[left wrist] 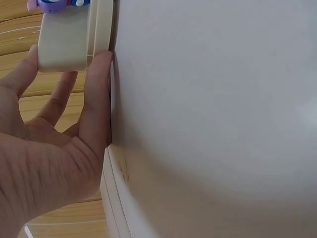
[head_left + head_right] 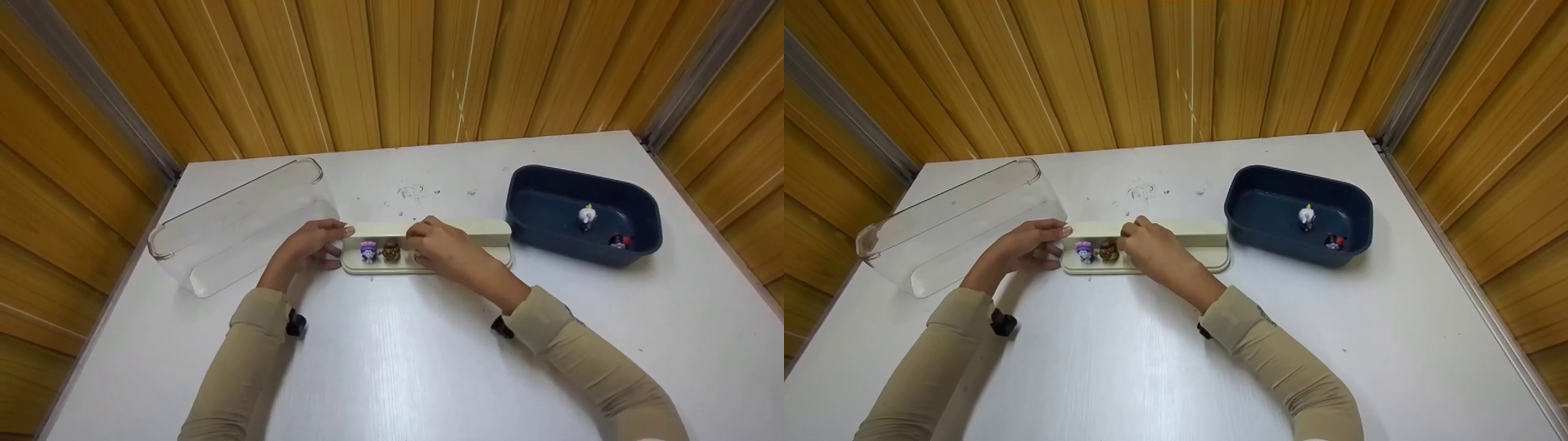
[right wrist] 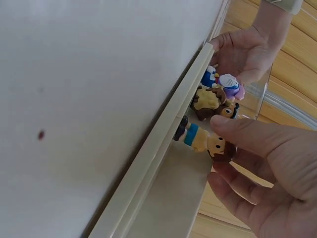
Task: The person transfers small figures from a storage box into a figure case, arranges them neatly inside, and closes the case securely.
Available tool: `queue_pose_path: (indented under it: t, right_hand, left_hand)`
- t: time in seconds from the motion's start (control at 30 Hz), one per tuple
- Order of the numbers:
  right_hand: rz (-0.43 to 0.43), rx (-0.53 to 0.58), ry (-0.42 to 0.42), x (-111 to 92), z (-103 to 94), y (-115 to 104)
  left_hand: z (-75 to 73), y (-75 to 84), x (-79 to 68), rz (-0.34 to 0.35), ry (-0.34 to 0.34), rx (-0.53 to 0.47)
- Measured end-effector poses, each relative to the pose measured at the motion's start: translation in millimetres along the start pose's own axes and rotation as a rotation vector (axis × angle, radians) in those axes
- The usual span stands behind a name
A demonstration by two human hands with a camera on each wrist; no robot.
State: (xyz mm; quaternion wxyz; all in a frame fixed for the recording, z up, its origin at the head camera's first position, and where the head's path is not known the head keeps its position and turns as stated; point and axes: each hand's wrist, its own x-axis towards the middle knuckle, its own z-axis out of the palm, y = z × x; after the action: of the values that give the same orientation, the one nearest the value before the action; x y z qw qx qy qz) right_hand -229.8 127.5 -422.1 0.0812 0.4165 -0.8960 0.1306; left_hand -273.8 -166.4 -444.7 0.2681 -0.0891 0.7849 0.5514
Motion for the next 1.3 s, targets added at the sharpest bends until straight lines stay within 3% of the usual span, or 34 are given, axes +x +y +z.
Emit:
queue_pose_path:
  t: [0.33,0.63,1.03,1.3]
  right_hand:
    - [-0.011,0.023,0.159,-31,-20.9,17]
    - [0.061,-0.026,0.217,-69,-37.9,48]
    - [0.324,-0.066,0.133,-130,-67.3,87]
    - [0.389,-0.108,0.118,-158,-78.7,100]
  left_hand:
    - [1.0,-2.4,-0.6,-0.002,0.005,-0.017]
    - [-0.2,-2.7,-0.1,-0.016,0.011,-0.012]
    - [-0.2,0.1,0.5,0.000,0.000,-0.029]
    - [-0.4,-2.4,2.5,-0.025,0.005,-0.033]
